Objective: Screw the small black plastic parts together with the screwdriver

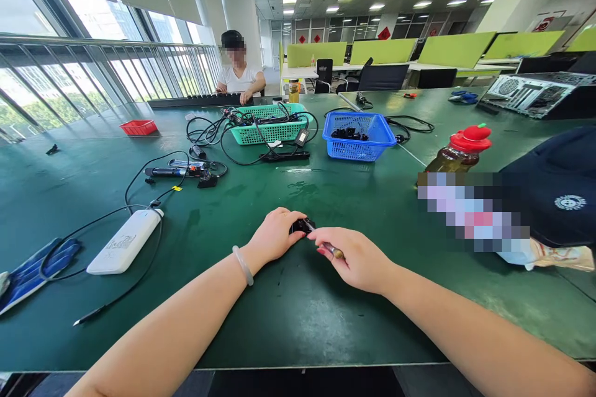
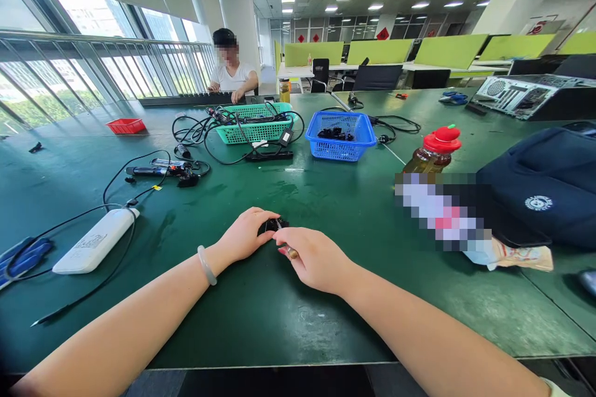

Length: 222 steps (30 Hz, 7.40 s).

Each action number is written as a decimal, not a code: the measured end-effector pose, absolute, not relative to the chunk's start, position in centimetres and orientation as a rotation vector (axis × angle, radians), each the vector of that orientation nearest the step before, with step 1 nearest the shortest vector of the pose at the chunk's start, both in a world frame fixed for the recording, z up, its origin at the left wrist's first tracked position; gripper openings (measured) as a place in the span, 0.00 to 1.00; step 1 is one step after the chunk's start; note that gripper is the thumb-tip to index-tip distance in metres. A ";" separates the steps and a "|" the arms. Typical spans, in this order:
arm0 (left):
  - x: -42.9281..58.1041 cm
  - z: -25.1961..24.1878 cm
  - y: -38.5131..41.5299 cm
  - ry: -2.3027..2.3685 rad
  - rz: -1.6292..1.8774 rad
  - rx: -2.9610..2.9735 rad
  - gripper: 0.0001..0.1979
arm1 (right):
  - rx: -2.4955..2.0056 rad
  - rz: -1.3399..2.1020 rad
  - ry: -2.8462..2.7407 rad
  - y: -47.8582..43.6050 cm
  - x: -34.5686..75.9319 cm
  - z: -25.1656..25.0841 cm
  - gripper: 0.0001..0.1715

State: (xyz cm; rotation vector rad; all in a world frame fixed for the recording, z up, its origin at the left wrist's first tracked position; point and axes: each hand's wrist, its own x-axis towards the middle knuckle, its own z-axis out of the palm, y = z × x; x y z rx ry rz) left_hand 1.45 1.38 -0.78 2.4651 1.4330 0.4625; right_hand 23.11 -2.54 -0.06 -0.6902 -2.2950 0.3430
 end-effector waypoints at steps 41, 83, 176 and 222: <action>1.2 -1.2 1.5 1.410 0.490 2.441 0.18 | -0.500 0.074 -2.422 -2.3 22.9 -0.8 0.15; 1.4 -0.6 1.6 1.398 0.480 2.458 0.16 | -0.816 0.788 -1.603 0.2 24.0 -0.7 0.15; 1.3 -0.8 1.9 1.408 0.512 2.397 0.18 | -0.407 -0.103 -2.406 -1.5 23.0 -0.8 0.13; 1.1 -1.0 1.9 1.403 0.500 2.427 0.17 | -0.619 0.262 -2.092 -2.0 23.2 0.2 0.06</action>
